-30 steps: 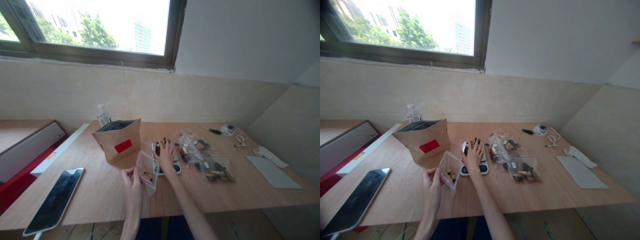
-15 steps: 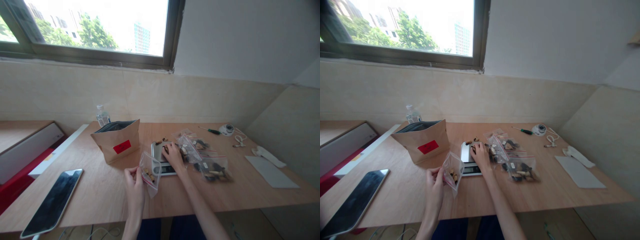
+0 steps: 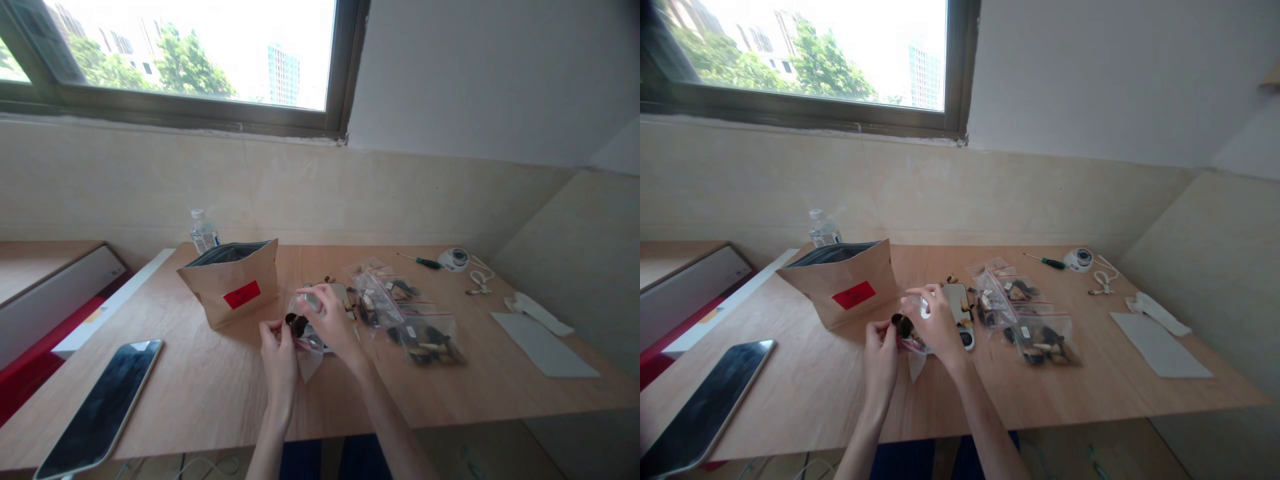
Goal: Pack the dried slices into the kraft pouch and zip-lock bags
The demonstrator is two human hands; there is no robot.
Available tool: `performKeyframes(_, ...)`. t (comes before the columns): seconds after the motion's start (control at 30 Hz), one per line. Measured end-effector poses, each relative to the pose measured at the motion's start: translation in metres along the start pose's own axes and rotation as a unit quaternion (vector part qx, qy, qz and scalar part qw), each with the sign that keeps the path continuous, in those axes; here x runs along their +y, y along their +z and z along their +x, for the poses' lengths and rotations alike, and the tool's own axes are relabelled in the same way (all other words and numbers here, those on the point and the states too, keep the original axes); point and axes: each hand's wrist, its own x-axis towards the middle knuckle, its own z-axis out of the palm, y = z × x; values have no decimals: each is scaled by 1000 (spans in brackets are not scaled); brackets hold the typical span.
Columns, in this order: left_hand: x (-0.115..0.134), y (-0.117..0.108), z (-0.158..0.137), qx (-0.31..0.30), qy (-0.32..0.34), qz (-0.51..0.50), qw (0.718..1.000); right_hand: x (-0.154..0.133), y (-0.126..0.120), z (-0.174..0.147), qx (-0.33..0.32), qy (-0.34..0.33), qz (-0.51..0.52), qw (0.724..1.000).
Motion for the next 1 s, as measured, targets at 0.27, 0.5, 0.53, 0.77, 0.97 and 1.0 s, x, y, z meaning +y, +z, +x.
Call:
performKeyframes(0.27,-9,-10,1,-4,-12,-25,1000,108,-26,-28,72,9,-228,971)
performKeyframes(0.5,-12,-14,1,22,0,-36,999,140,-24,-38,2,9,-246,969)
performKeyframes(0.53,-12,-15,1,23,3,-37,999,141,-24,-37,12,9,-233,972)
performKeyframes(0.77,-11,-20,-2,9,-13,-60,998,143,-28,-32,67,26,-171,983)
performKeyframes(0.97,-12,-21,-6,1,-25,-58,998,138,-36,-34,89,53,-161,982)
performKeyframes(1.0,-12,-21,-7,1,-25,-55,998,133,-38,-33,99,59,-159,981)
